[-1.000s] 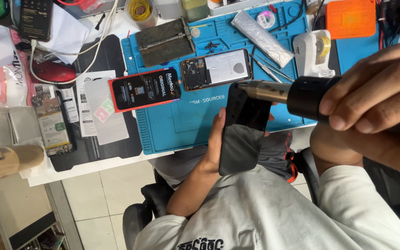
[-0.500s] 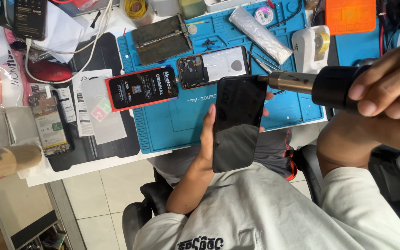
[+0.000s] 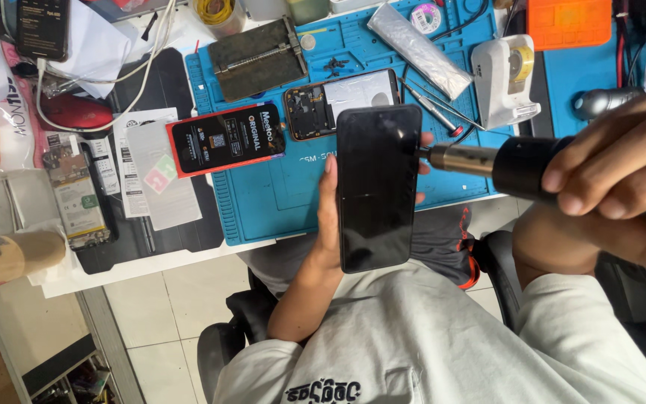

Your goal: The person works on a disassembled smartphone at a repair bench, lifting the battery and internal components from the phone body, then uses a heat gun to heat the screen assembly of another phone, prying at its edge, and wipes the screen with a paper wipe.

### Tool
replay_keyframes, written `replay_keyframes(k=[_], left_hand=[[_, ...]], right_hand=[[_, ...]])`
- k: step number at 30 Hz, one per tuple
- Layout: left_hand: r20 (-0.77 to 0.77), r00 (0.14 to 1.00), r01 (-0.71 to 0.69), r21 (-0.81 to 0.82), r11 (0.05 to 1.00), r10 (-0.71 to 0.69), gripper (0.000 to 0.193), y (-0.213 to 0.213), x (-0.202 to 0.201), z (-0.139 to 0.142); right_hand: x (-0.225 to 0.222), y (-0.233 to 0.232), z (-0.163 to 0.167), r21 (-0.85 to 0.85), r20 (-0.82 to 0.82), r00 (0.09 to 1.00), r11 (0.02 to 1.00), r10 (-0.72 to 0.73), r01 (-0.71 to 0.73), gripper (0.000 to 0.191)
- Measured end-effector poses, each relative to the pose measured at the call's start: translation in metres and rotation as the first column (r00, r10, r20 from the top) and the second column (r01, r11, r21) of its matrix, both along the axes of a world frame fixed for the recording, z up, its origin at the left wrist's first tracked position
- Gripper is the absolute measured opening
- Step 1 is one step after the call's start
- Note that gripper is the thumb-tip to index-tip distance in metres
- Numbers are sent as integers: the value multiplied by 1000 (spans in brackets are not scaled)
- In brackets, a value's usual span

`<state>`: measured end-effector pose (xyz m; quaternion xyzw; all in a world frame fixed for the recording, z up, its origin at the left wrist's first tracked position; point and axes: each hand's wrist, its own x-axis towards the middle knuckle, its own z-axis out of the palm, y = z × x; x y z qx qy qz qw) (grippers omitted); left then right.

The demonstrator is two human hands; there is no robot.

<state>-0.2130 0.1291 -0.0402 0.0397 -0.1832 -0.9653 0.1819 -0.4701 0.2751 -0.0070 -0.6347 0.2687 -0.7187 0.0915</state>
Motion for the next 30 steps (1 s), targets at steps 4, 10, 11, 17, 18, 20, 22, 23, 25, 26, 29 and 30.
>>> replay_keyframes(k=[4,10,11,17,18,20,22,23,25,26,29,30], left_hand=[[-47,998,-40,19,999,41,75,-2,-3,2],[7,997,-74,-37,997,75,74,0,-6,4],[0,997,-81,-36,996,81,74,-1,-7,4],[23,994,-108,7,994,108,74,-6,-10,2],[30,993,-115,1,993,115,74,-8,-11,2],[27,992,-123,-6,992,123,74,-11,-13,3],[11,992,-125,-3,992,125,75,-13,-14,4],[33,991,-131,-12,991,131,76,-14,-14,5],[79,987,-140,-29,990,142,78,-15,-14,6],[84,985,-147,-31,989,149,77,-15,-14,6],[80,980,-179,-46,983,182,76,-15,-16,6],[66,978,-196,-56,979,199,74,-14,-17,6]], right_hand=[[7,-10,52,232,-251,965,972,81,-21,35],[34,-27,58,112,-89,993,991,82,-72,34],[37,-25,55,92,-37,996,993,76,-72,34],[42,-16,63,306,-115,987,950,110,-70,28],[46,-19,66,234,-38,992,966,120,-108,28],[57,-29,71,124,71,985,978,159,-167,30],[63,-34,78,101,96,973,970,212,-221,29],[62,-32,81,178,68,970,954,232,-240,24],[54,-18,88,393,-10,963,886,270,-245,16],[48,-9,89,485,-35,956,841,290,-238,18],[31,23,83,641,-73,938,737,339,-216,32],[29,30,80,661,-76,935,720,346,-213,34]])
